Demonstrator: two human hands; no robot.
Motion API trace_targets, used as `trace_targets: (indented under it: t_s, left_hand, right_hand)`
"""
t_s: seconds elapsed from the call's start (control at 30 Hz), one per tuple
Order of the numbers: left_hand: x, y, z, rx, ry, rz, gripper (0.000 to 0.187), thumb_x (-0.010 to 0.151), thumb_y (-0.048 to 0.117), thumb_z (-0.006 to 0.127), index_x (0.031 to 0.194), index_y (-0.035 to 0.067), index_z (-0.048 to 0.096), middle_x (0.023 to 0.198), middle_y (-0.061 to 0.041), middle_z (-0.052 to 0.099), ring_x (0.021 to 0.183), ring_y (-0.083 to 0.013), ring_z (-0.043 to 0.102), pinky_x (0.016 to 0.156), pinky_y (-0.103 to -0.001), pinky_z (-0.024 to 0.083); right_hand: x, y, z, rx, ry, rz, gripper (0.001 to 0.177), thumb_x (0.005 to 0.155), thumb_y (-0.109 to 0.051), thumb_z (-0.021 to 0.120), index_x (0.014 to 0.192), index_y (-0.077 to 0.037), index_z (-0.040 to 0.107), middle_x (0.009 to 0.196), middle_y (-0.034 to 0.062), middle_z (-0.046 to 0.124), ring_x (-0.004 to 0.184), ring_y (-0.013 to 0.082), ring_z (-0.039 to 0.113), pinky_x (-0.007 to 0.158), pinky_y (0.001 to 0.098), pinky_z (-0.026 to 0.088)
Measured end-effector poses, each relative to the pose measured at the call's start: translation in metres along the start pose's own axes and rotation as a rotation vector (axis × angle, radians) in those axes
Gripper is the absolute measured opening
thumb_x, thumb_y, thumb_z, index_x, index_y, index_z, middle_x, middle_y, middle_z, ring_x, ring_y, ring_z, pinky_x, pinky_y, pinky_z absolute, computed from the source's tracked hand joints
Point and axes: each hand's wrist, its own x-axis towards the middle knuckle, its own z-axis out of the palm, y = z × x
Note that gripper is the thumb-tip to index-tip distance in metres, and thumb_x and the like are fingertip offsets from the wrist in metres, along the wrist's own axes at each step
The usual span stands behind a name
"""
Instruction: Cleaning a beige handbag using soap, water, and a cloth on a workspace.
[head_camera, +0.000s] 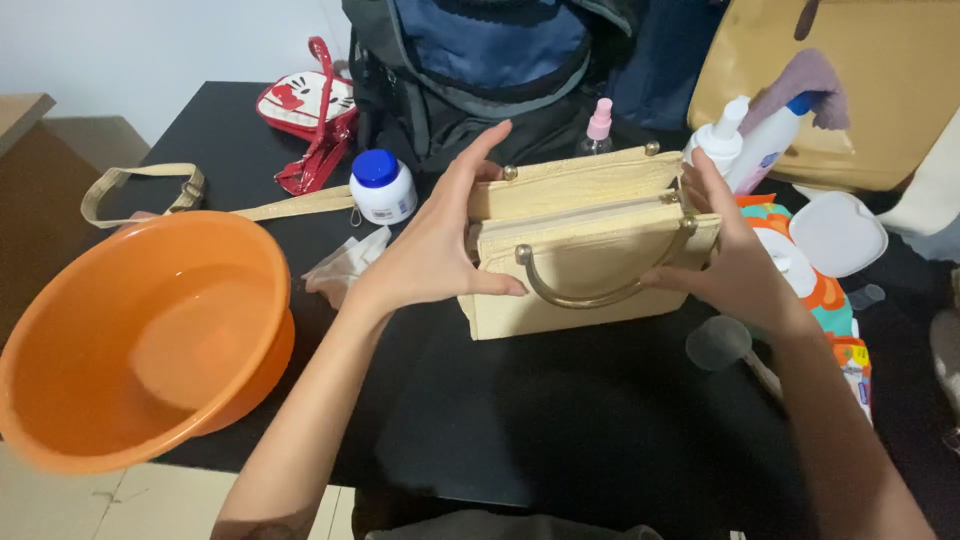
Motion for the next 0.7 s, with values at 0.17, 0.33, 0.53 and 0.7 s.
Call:
trace_targets:
  t_s: [0.17,0.33,0.53,0.7]
  left_hand:
    - [-0.005,-0.003,0.000,0.053,0.056,0.003,0.115,0.077,0.044,0.089,0.161,0.017,0.016,0.155,-0.017,0.042,0.136,-0.0291,0.047,0.112,-0.041,0.037]
    - [-0.015,-0.012,-0.009,0.151,0.125,0.023,0.095,0.085,0.039,0.084,0.158,0.014,0.028,0.165,-0.016,0.036,0.148,-0.0328,0.044,0.122,-0.052,0.026]
    - [-0.039,-0.018,-0.002,0.220,0.282,0.002,0.090,0.085,0.033,0.081,0.156,0.006,0.034,0.164,-0.017,0.036,0.152,-0.0328,0.034,0.126,-0.048,0.025]
    - [-0.035,-0.041,0.019,0.208,0.737,0.205,0.050,0.100,0.044,0.053,0.126,0.002,0.057,0.131,-0.017,0.060,0.127,-0.0329,0.057,0.112,-0.044,0.044]
  right_hand:
    - [-0.006,-0.006,0.017,0.092,0.134,0.077,0.118,0.070,-0.018,0.083,0.161,-0.003,0.010,0.167,0.0191,0.025,0.156,0.0273,0.022,0.122,0.0400,0.023]
    - [-0.020,-0.011,0.033,0.054,0.196,0.019,0.116,0.068,-0.020,0.087,0.159,0.002,0.019,0.168,0.0203,0.025,0.154,0.0342,0.025,0.123,0.0439,0.023]
    - [-0.035,-0.004,-0.018,0.109,0.179,-0.062,0.106,0.076,-0.007,0.076,0.162,-0.005,0.014,0.172,0.0099,0.015,0.158,0.0204,0.013,0.126,0.0420,0.018]
    - [-0.005,0.019,-0.101,-0.074,0.603,-0.100,0.044,0.098,0.016,0.059,0.137,-0.004,0.061,0.149,0.0185,0.054,0.142,0.0281,0.055,0.104,0.0331,0.051]
